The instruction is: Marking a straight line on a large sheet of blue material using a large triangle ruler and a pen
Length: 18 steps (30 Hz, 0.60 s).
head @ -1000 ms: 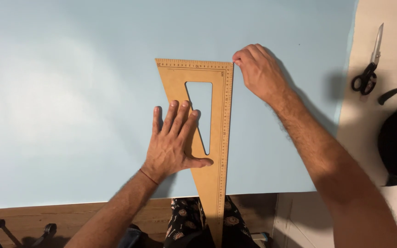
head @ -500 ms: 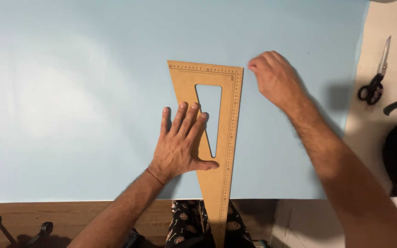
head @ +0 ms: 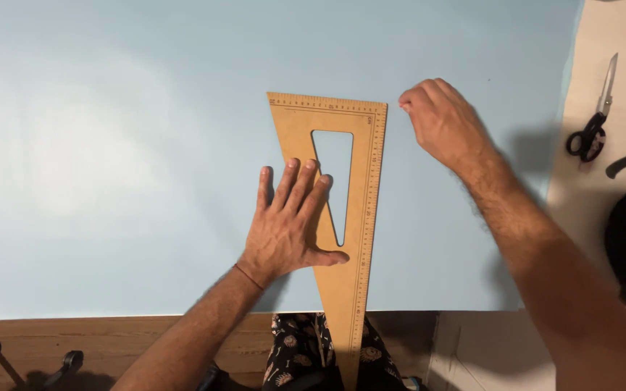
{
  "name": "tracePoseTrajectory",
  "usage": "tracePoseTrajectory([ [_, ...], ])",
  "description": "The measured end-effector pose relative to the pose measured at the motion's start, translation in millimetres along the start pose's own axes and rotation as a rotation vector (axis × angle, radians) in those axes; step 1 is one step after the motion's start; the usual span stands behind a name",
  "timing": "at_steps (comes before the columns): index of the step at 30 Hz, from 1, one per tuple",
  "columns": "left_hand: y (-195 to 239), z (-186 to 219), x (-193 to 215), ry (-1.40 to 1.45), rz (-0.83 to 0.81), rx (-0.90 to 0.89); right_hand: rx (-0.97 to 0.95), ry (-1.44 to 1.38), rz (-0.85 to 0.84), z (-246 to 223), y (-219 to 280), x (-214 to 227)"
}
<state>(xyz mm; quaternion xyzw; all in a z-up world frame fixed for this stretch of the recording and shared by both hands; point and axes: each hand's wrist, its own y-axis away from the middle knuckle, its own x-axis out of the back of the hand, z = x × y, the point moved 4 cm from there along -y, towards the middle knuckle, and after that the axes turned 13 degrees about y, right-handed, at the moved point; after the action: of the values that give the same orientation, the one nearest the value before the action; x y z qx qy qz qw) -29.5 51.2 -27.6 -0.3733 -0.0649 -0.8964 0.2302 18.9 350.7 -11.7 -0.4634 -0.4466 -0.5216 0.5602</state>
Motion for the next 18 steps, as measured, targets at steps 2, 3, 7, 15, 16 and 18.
tracePoseTrajectory([
  [2, 2, 2, -1, 0.024, 0.029, -0.028, 0.005, -0.045, -0.027, 4, 9, -8],
  [3, 6, 3, -1, 0.032, 0.023, -0.025, 0.003, -0.047, -0.037, -6, 6, 2],
  [7, 0, 2, -2, -0.053, -0.051, -0.061, -0.029, -0.114, -0.025, -2, -5, 13],
  [15, -1, 5, 7, 0.034, 0.059, -0.039, -0.131, -0.425, -0.12, -74, -111, 31],
  [16, -2, 4, 9, 0.041, 0.063, -0.047, -0.041, -0.457, -0.113, -85, -129, 14],
  [18, 3, 6, 10, 0.058, 0.066, -0.036, 0.06, -0.497, -0.124, -102, -151, -8],
])
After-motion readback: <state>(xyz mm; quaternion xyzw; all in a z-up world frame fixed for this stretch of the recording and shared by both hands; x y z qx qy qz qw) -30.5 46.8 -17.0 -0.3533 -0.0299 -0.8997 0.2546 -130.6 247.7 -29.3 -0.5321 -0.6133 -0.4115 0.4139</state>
